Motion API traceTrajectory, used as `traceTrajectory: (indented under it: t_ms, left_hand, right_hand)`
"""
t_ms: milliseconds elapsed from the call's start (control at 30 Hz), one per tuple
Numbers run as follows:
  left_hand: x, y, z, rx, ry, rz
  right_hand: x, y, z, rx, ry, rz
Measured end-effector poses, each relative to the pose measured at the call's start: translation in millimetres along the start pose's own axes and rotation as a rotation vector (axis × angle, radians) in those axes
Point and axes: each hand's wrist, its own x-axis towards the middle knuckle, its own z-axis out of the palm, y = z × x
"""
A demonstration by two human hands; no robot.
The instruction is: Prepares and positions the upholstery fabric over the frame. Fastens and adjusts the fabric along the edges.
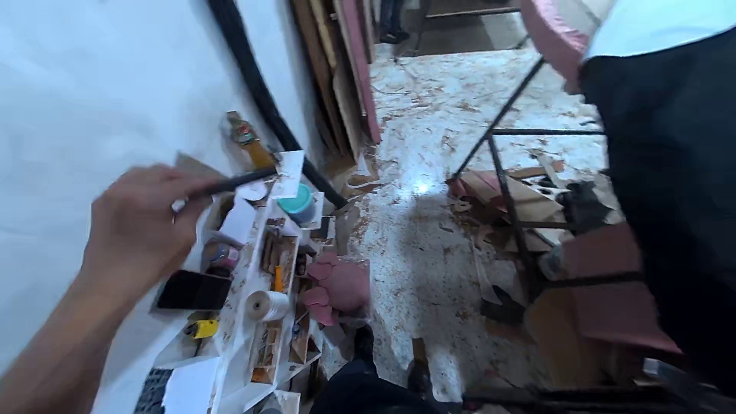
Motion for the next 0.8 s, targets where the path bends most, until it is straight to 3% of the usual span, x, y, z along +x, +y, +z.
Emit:
traceTrajectory:
  t_ms: [100, 167, 200, 267, 333, 467, 600, 700, 800]
  left_hand:
    - [-43, 114, 23, -0.574, 0.117, 0.112]
    - [-60, 205, 48, -0.869, 0.125, 0.26]
    - [-64, 253, 59, -0.992, 0.095, 0.343]
    - [-70, 339, 70, -1.136, 0.008, 0.495]
    - [-77, 405, 69, -1.146, -0.039, 0.642]
    - [-101, 490, 62, -1.141, -0.149, 0.856]
    - [-127, 552, 50, -1.104, -0.259, 0.984]
    - [-144, 602, 44, -1.07, -0.233, 1.096]
    - [-163, 664, 28, -1.153, -0.316, 1.222]
  right_hand:
    - [-2, -38, -10, 0.173, -0.053, -0.161]
    - [-12, -56, 2, 0.265, -0.013, -0.389]
    - [-24, -63, -12, 0.303, -0.113, -0.492]
    - [-55, -93, -6, 0.448, 0.122, -0.523]
    - [-81, -105, -22, 0.533, 0.131, -0.56]
    - [-148, -119, -53, 0.611, 0.109, -0.643]
    - [-207, -129, -79, 0.526, 0.252, -0.729]
    - [-240, -134, -98, 0.458, 0.367, -0.805]
    - [-266, -140, -107, 0.449, 0.458, -0.891]
